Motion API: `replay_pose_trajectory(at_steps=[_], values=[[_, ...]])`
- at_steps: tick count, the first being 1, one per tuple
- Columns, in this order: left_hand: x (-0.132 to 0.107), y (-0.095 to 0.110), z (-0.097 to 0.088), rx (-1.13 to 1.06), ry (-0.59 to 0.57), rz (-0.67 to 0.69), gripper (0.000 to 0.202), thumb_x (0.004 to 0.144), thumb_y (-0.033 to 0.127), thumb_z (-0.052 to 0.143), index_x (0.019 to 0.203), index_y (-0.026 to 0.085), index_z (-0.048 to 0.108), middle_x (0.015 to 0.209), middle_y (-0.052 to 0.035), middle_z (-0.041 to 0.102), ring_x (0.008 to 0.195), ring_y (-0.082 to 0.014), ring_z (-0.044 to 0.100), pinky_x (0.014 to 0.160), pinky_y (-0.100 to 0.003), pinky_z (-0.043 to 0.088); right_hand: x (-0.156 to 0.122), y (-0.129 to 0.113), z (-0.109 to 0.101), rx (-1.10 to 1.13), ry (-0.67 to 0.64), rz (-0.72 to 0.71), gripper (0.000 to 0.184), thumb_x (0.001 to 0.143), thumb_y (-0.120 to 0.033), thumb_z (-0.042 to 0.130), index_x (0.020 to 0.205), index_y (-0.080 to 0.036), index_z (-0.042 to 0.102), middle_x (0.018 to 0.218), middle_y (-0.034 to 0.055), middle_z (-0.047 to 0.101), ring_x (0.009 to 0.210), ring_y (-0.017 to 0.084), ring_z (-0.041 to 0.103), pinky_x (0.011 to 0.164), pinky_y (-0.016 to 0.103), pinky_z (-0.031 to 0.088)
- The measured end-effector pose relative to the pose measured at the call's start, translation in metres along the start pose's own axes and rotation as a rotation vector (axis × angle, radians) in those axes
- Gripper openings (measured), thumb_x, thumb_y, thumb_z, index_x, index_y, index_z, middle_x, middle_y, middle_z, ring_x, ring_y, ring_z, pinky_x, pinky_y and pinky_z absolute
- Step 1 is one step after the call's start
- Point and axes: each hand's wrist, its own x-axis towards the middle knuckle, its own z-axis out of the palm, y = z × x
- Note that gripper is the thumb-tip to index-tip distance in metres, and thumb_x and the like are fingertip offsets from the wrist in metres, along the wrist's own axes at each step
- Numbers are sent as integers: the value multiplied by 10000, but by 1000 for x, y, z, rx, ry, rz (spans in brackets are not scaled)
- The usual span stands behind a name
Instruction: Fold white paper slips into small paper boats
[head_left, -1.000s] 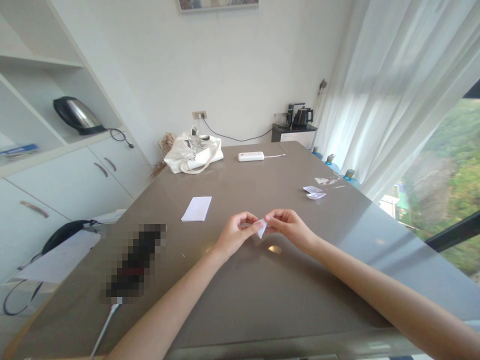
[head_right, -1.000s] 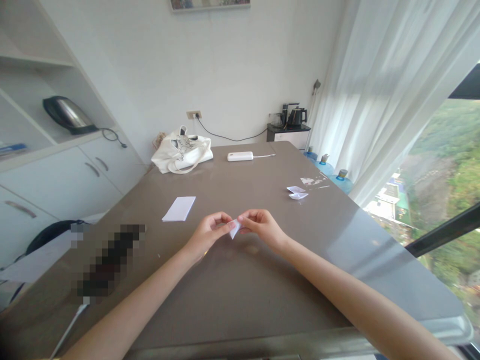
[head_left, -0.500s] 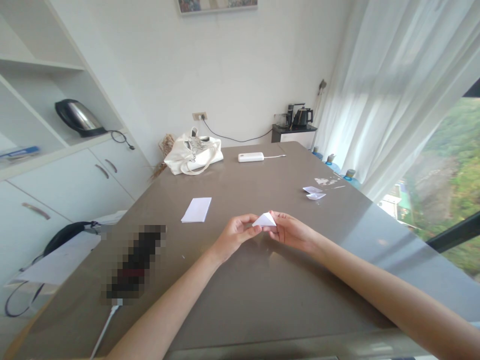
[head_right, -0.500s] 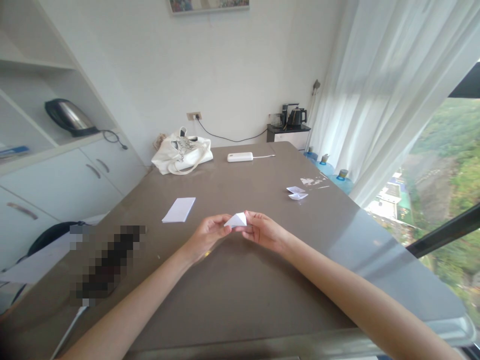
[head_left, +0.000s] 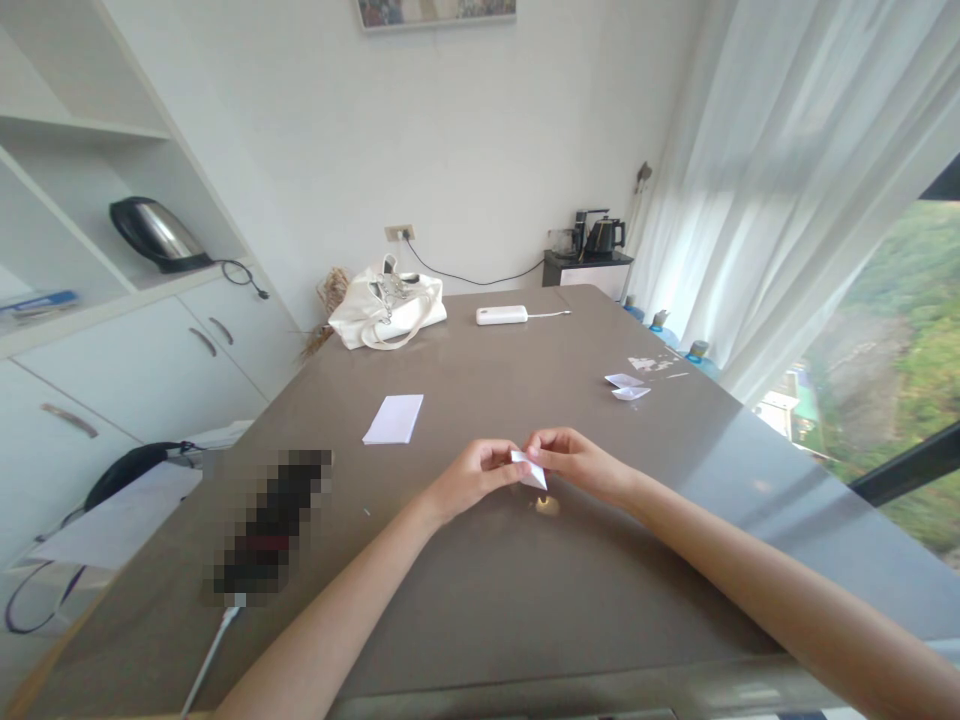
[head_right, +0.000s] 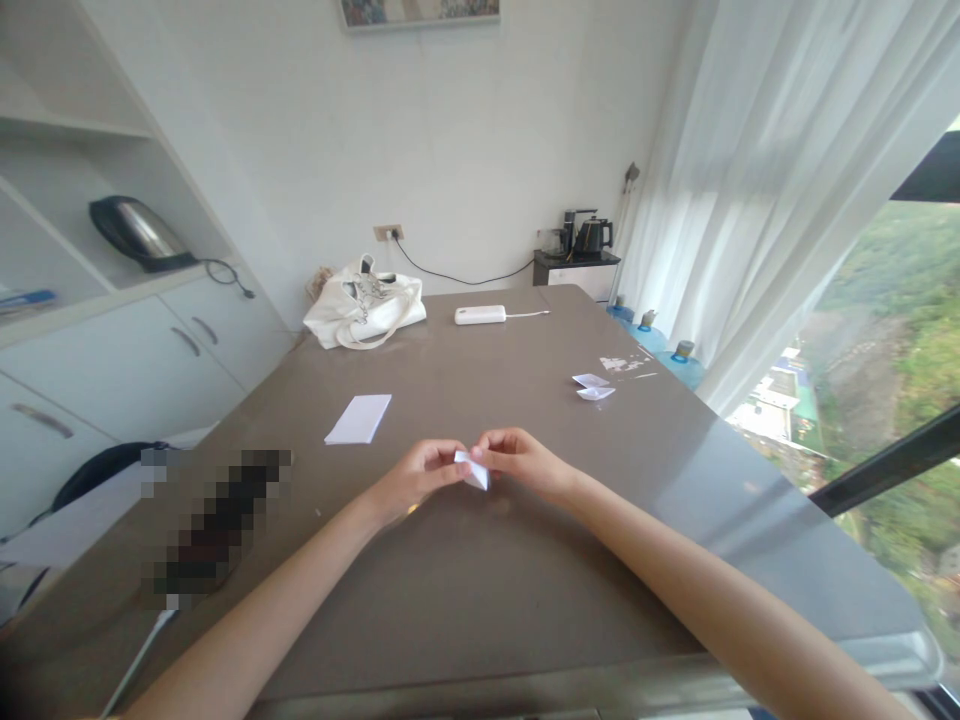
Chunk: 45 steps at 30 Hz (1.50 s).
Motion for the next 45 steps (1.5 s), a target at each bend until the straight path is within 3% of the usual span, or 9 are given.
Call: replay_pose_trajectory(at_steps=[7, 11, 15, 25, 32, 45], values=[[3, -5, 2, -21, 157, 48, 306, 786, 435, 600, 775, 133, 644, 667, -5, 574, 634, -110, 489, 618, -213, 363, 3, 6, -2, 61, -2, -7, 338, 706, -466, 696, 672, -158, 560, 586, -47, 479, 495, 61, 386, 483, 191, 303], [4, -6, 1, 38, 171, 74, 312, 788, 442, 588, 745, 134, 606, 654, -2, 579, 618, -114, 499, 607, -220, 368, 3, 1, 5, -39, 51, -81, 299, 723, -426, 691, 805, -168, 564, 666, -27, 548, 556, 84, 495, 518, 202, 395], [4, -9, -1, 146, 193, 102, 321, 805, 444, 560, 722, 135, 565, 623, 12, 535, 574, -101, 466, 550, -209, 329, 1, -2, 10, -185, 124, -135, 287, 665, -366, 747, 776, -162, 578, 711, 5, 600, 633, 131, 570, 561, 241, 458], [4, -6, -1, 36, 134, 62, 318, 782, 447, 594, 728, 135, 565, 645, 2, 557, 603, -107, 489, 587, -216, 352, -4, -1, 11, -316, 185, -190, 236, 783, -396, 631, 772, -161, 610, 701, 22, 619, 642, 143, 584, 590, 253, 471], [4, -6, -3, 203, 156, 98, 319, 792, 423, 571, 658, 146, 489, 581, 41, 455, 541, -85, 415, 525, -198, 306, -5, -6, 15, -443, 189, -202, 256, 797, -401, 617, 779, -145, 609, 718, 35, 626, 668, 141, 586, 589, 226, 459], [1, 5, -11, 349, 140, 56, 248, 764, 363, 618, 761, 118, 651, 703, -37, 641, 670, -142, 561, 635, -235, 414, -6, -7, 13, -548, 161, -244, 292, 823, -435, 576, 825, -152, 646, 807, 65, 664, 745, 171, 623, 645, 260, 497]])
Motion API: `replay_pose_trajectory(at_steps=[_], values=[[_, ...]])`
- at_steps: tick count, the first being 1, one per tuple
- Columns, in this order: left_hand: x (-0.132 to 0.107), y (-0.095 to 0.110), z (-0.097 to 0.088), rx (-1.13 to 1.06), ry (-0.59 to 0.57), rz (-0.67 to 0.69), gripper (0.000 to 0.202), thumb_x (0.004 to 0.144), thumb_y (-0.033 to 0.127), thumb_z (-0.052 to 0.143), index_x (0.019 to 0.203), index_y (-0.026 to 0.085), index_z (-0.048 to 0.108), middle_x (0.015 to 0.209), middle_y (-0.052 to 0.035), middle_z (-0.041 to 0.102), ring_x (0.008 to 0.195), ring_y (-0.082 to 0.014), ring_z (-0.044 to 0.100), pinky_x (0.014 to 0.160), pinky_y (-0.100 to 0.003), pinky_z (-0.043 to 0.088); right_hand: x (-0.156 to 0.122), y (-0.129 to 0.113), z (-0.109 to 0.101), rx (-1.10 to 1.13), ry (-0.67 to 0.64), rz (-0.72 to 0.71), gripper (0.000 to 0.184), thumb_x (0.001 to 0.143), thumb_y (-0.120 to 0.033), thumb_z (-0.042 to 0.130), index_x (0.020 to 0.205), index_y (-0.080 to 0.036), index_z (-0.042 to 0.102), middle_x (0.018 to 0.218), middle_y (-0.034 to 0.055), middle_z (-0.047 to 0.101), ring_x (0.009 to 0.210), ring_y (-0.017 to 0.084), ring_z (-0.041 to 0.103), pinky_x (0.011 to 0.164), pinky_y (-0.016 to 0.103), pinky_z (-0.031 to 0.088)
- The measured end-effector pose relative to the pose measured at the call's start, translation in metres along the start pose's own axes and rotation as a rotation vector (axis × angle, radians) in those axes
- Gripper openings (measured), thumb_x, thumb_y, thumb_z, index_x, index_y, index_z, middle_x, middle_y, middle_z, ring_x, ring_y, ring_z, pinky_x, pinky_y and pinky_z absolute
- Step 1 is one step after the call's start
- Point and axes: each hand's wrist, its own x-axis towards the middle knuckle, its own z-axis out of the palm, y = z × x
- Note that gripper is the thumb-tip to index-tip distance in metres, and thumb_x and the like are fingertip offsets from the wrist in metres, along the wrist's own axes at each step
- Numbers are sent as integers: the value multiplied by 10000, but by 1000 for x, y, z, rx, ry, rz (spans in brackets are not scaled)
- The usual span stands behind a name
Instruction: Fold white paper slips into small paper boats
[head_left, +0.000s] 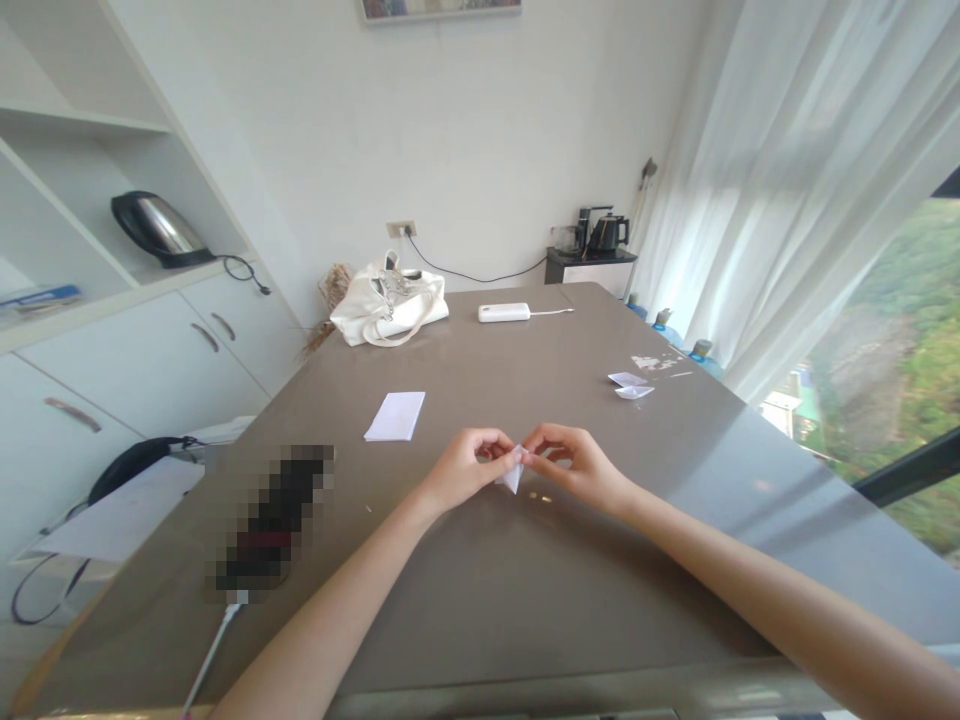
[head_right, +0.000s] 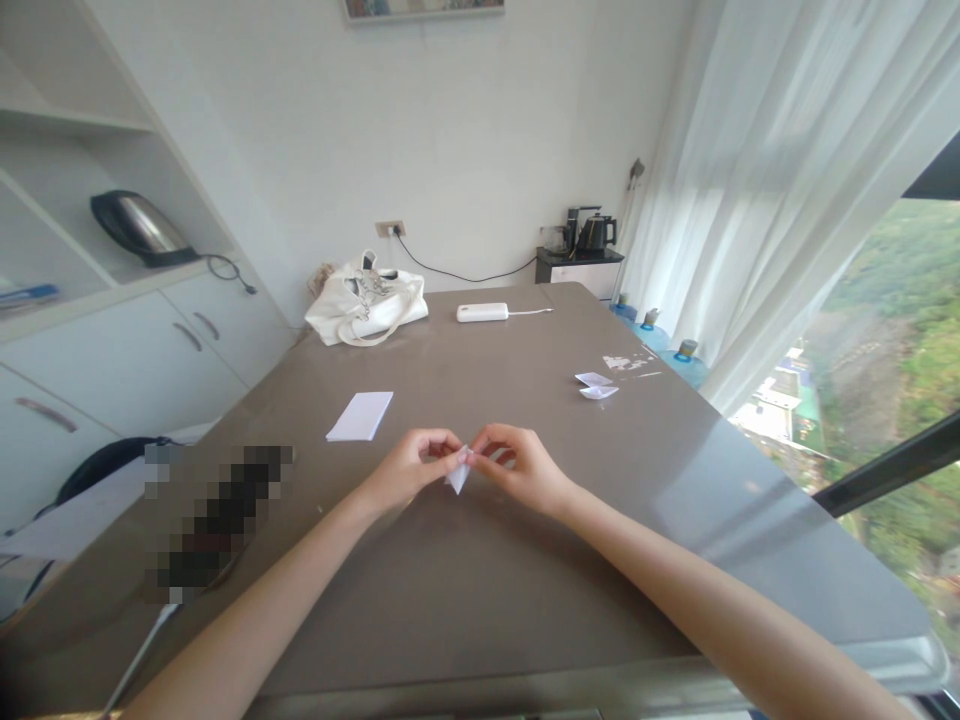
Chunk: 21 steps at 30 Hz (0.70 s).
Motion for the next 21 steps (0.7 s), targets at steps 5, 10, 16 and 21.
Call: replay_pose_trajectory(at_steps=[5, 10, 16, 21], values=[[1, -1, -4, 49, -39, 17, 254, 771, 373, 597, 746, 129, 664, 693, -32, 647, 682, -152, 567, 675, -253, 412, 0, 1, 2, -29, 8, -13, 283, 818, -429, 584, 833, -153, 643, 818, 72, 666, 744, 177, 629, 655, 274, 508], [0, -1, 4, 174, 79, 70, 121, 753, 242, 558, 679, 149, 586, 687, -1, 606, 724, -151, 551, 722, -259, 390, -1, -2, 8, -62, 23, -33, 232, 846, -373, 549, 807, -154, 618, 768, 57, 650, 699, 162, 623, 626, 255, 502], [-4, 7, 14, 365, 168, 137, 102, 732, 171, 507, 639, 173, 465, 632, 35, 509, 649, -124, 493, 635, -233, 353, -5, -2, 13, -229, 72, -113, 87, 830, -208, 523, 784, -174, 589, 766, 34, 637, 705, 146, 603, 656, 244, 486], [-4, 8, 12, 423, 174, 187, 86, 766, 172, 470, 681, 181, 457, 645, 34, 496, 638, -123, 490, 631, -234, 355, -6, -2, 15, -281, 119, -138, 56, 813, -164, 516, 795, -182, 567, 780, 23, 636, 713, 138, 602, 666, 241, 483]])
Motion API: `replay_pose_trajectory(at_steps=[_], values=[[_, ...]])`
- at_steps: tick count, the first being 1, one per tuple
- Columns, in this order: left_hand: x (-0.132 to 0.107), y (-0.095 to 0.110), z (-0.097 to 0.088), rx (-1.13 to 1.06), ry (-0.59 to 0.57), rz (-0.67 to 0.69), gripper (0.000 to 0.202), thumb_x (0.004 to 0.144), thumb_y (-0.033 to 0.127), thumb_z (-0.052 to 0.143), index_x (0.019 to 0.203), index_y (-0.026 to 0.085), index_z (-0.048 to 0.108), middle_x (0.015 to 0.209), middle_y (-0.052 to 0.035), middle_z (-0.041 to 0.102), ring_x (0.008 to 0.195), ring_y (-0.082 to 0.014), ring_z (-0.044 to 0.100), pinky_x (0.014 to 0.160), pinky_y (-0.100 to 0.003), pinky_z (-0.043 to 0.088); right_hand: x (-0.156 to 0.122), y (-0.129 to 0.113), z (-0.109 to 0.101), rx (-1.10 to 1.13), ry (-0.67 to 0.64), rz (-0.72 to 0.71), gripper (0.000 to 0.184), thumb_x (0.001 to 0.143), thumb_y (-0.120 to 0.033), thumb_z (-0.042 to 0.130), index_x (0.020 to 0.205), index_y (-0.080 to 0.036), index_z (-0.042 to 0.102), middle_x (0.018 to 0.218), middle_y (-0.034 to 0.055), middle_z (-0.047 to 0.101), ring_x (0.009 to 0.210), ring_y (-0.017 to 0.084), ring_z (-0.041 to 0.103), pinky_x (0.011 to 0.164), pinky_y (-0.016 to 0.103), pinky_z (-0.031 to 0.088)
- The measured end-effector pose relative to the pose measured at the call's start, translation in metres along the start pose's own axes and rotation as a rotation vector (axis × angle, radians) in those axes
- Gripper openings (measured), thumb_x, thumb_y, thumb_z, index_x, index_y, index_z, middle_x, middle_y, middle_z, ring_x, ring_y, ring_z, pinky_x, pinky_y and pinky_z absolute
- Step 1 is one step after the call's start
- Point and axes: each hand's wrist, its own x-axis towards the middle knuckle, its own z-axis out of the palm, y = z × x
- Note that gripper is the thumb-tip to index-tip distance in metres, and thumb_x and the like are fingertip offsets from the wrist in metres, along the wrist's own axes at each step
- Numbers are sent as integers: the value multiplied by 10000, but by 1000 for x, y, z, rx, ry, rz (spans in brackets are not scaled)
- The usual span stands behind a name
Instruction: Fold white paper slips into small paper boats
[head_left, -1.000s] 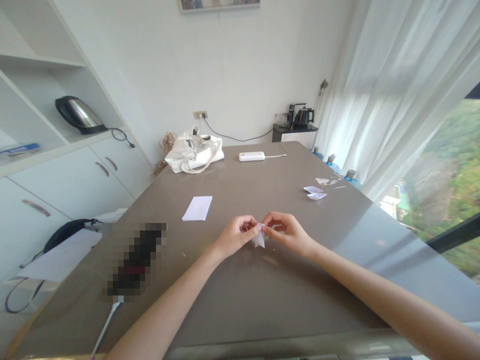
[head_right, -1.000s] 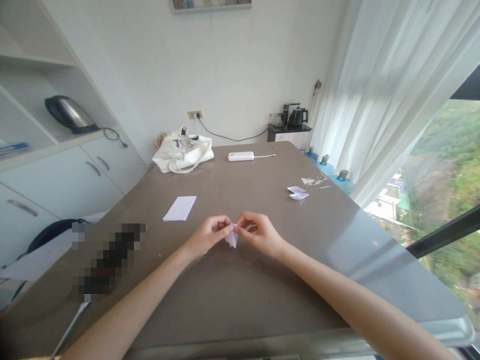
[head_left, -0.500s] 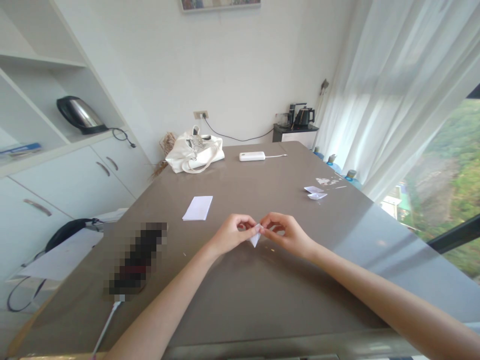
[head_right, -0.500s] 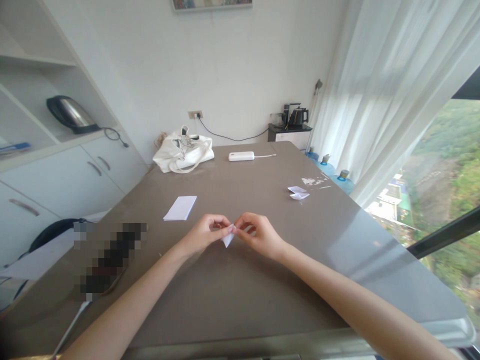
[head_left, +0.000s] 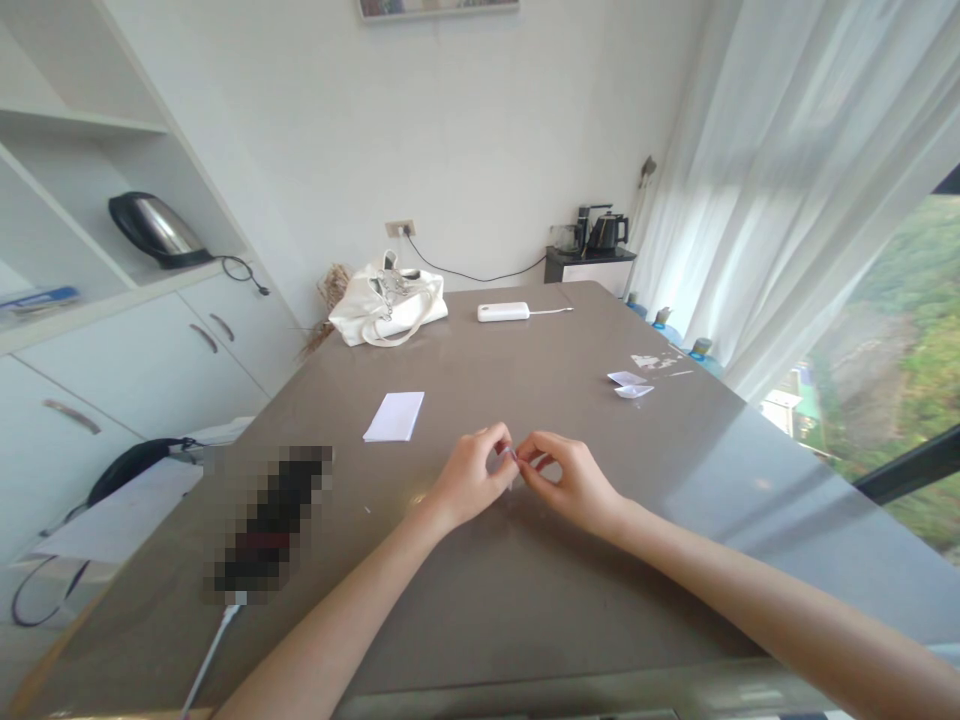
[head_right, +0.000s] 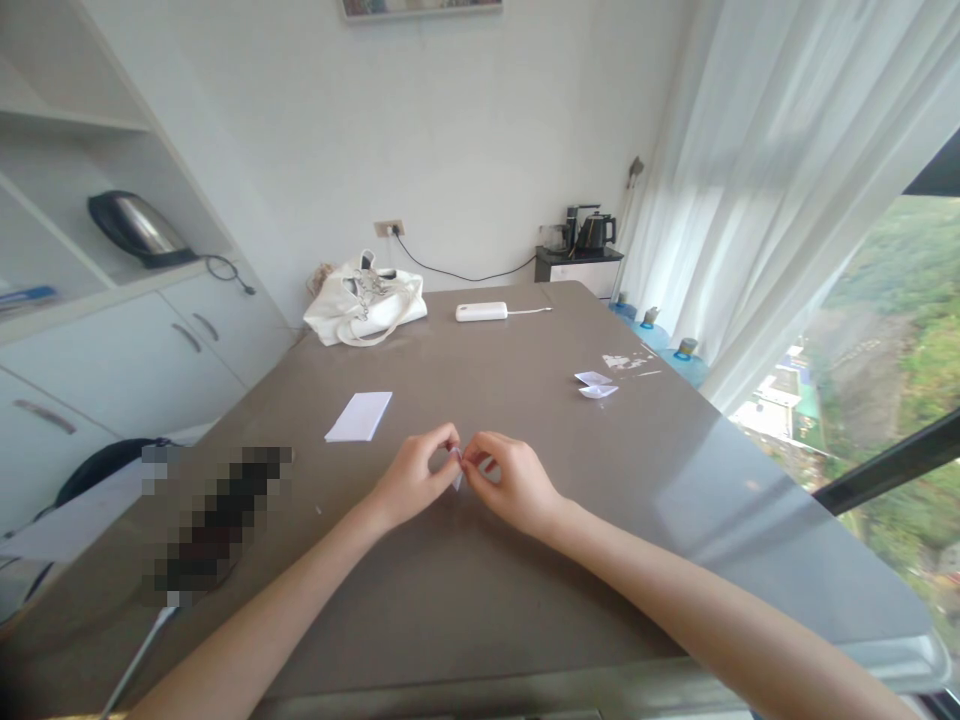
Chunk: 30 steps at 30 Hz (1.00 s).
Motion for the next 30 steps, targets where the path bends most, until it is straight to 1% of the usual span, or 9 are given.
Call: replay_pose_trajectory(at_steps=[3, 7, 13, 15, 20, 23, 25, 27, 30], values=[[0, 0, -1, -80, -3, -4, 81, 802, 195, 458, 725, 180, 477, 695, 23, 536, 688, -127, 517, 664, -232, 373, 0, -1, -1, -22, 32, 22, 52, 807, -209, 554, 854, -188, 559, 799, 22, 641, 710, 138, 606, 646, 235, 483], [1, -1, -1, -116, -18, -4, 78, 789, 183, 480, 712, 176, 479, 683, 26, 522, 688, -126, 498, 671, -227, 372, 0, -1, -2, -119, 34, 29, 55, 800, -241, 577, 821, -190, 574, 793, 21, 625, 658, 131, 590, 616, 237, 473], [1, -5, -2, -166, -33, -6, 147, 842, 263, 460, 730, 175, 497, 712, 13, 548, 716, -135, 516, 702, -233, 381, 3, 2, -4, 15, 3, 48, 138, 856, -284, 521, 801, -179, 592, 769, 38, 599, 663, 133, 596, 587, 219, 487], [0, -4, -2, -159, -33, -6, 157, 848, 278, 463, 738, 176, 506, 716, 11, 558, 718, -136, 523, 712, -236, 385, 3, 3, -4, 4, 8, 40, 141, 861, -266, 504, 782, -183, 586, 756, 37, 596, 661, 134, 593, 587, 221, 485], [-1, 3, 3, -91, -19, -7, 83, 782, 187, 498, 700, 182, 490, 679, 24, 549, 685, -134, 523, 674, -232, 378, -2, 4, 0, -243, 42, -13, 65, 803, -191, 522, 743, -191, 548, 752, 30, 600, 639, 133, 579, 593, 227, 445], [-1, 8, 7, -48, 25, -29, 102, 734, 146, 498, 657, 187, 447, 656, 29, 529, 681, -138, 523, 661, -238, 372, -6, 3, 2, -411, 44, -79, 30, 784, -187, 529, 767, -190, 554, 721, 33, 594, 644, 148, 565, 571, 230, 407], [-2, 9, 8, -14, 56, -41, 116, 713, 133, 494, 641, 191, 425, 639, 31, 513, 670, -140, 515, 648, -242, 363, -6, 2, 2, -461, 40, -116, 49, 785, -181, 520, 794, -192, 566, 731, 43, 600, 683, 166, 563, 588, 242, 399], [-2, 10, 8, 4, 76, -52, 127, 705, 130, 493, 634, 194, 409, 626, 35, 496, 652, -138, 502, 638, -243, 355, -5, 0, 1, -406, 35, -132, 80, 792, -175, 509, 828, -198, 576, 795, 55, 618, 754, 181, 568, 645, 257, 414], [-3, 9, 5, 8, 89, -64, 149, 716, 141, 495, 627, 196, 389, 610, 41, 472, 633, -133, 485, 637, -246, 352, 0, -2, -2, -118, 16, -94, 105, 833, -197, 495, 890, -199, 582, 896, 59, 630, 840, 180, 580, 757, 278, 442]])
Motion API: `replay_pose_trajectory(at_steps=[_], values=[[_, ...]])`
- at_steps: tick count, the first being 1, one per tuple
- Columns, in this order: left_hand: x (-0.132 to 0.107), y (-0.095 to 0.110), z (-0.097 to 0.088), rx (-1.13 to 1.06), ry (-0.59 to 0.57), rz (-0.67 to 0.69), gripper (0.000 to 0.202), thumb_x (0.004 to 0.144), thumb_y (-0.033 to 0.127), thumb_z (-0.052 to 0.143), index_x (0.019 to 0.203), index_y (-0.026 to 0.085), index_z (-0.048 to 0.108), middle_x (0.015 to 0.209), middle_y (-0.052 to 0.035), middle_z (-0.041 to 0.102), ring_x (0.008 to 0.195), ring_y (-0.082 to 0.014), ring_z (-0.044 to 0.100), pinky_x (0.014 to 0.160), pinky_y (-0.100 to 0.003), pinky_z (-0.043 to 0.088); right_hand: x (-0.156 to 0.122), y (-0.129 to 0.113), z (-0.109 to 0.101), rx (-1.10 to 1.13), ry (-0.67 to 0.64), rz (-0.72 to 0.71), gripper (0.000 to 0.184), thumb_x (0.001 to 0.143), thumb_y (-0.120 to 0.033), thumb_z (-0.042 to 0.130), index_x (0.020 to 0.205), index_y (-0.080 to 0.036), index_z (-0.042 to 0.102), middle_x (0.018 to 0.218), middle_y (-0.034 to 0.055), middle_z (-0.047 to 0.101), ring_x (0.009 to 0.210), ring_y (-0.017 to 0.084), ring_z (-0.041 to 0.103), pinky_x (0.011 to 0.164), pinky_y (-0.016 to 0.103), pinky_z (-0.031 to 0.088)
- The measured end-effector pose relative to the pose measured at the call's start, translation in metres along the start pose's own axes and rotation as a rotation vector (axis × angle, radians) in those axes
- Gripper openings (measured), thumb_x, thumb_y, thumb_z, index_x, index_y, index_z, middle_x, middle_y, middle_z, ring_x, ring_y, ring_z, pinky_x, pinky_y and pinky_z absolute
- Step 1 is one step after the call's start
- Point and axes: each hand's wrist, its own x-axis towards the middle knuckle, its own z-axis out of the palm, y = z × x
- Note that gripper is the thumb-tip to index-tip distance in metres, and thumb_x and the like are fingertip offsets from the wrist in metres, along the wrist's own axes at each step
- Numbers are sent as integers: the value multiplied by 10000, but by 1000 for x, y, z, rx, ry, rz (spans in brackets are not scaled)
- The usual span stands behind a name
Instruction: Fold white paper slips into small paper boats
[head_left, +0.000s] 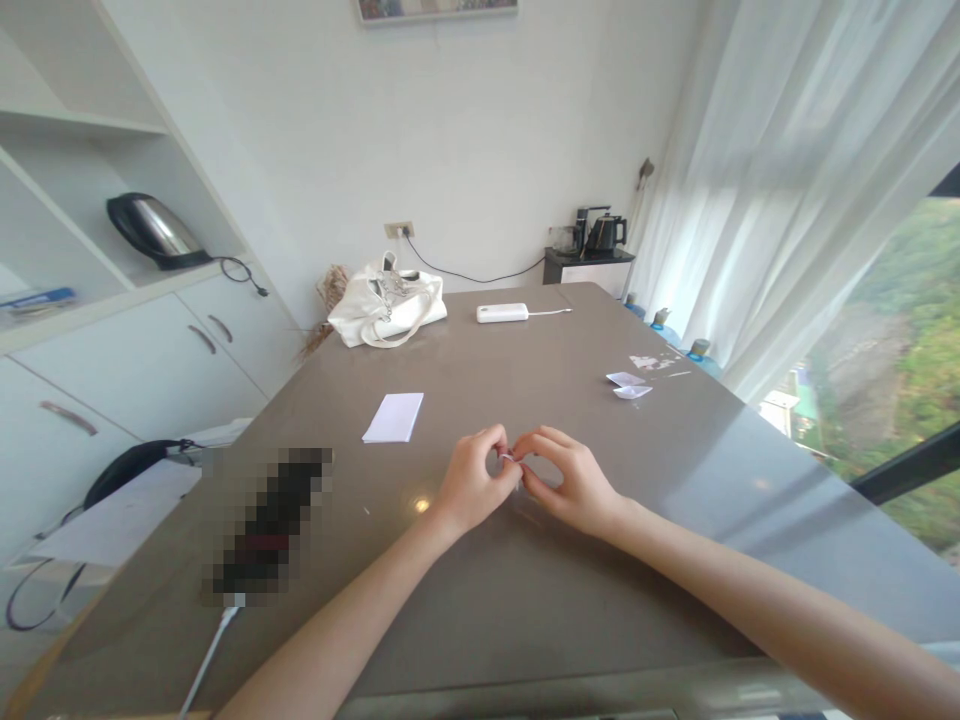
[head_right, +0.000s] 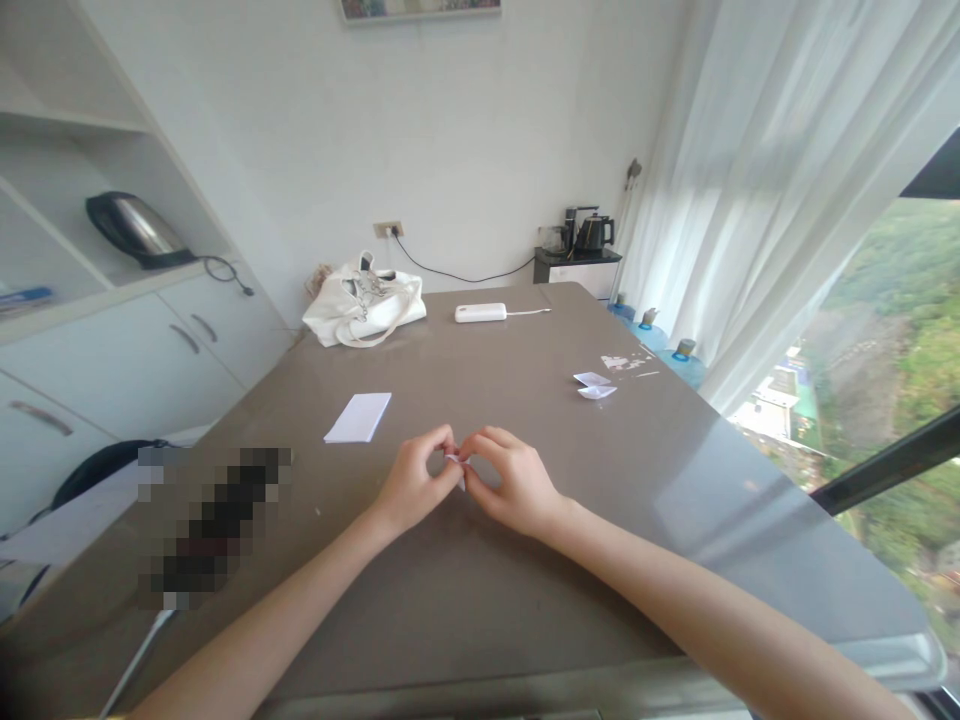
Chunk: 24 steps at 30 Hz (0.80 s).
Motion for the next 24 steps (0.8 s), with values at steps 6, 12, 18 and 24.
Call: replay_pose_trajectory(at_steps=[6, 12, 18, 24], values=[[0, -2, -4, 14, -8, 26, 125, 759, 184, 521, 651, 189, 457, 665, 29, 531, 703, -145, 528, 736, -266, 374, 9, 10, -1, 490, -110, 269, 219, 868, -375, 510, 863, -169, 583, 823, 41, 618, 800, 167, 593, 725, 269, 472], [5, -10, -8, -286, -162, -2, 232, 836, 369, 530, 751, 167, 608, 745, -15, 642, 750, -157, 578, 740, -262, 409, 11, 20, -4, 627, -164, 304, 317, 827, -466, 550, 760, -156, 562, 694, -7, 560, 677, 123, 530, 667, 237, 421], [8, -18, -6, -490, -217, -99, 324, 812, 440, 565, 744, 134, 643, 722, -29, 649, 716, -157, 580, 676, -246, 418, 11, 21, -7, 585, -138, 286, 326, 784, -477, 607, 753, -155, 566, 695, -11, 543, 672, 118, 509, 642, 227, 410], [8, -19, -7, -498, -200, -91, 309, 822, 422, 554, 765, 132, 643, 736, -34, 645, 735, -161, 579, 699, -253, 428, 10, 18, -7, 605, -129, 279, 333, 744, -481, 648, 755, -157, 571, 727, -2, 564, 674, 119, 533, 650, 235, 436]])
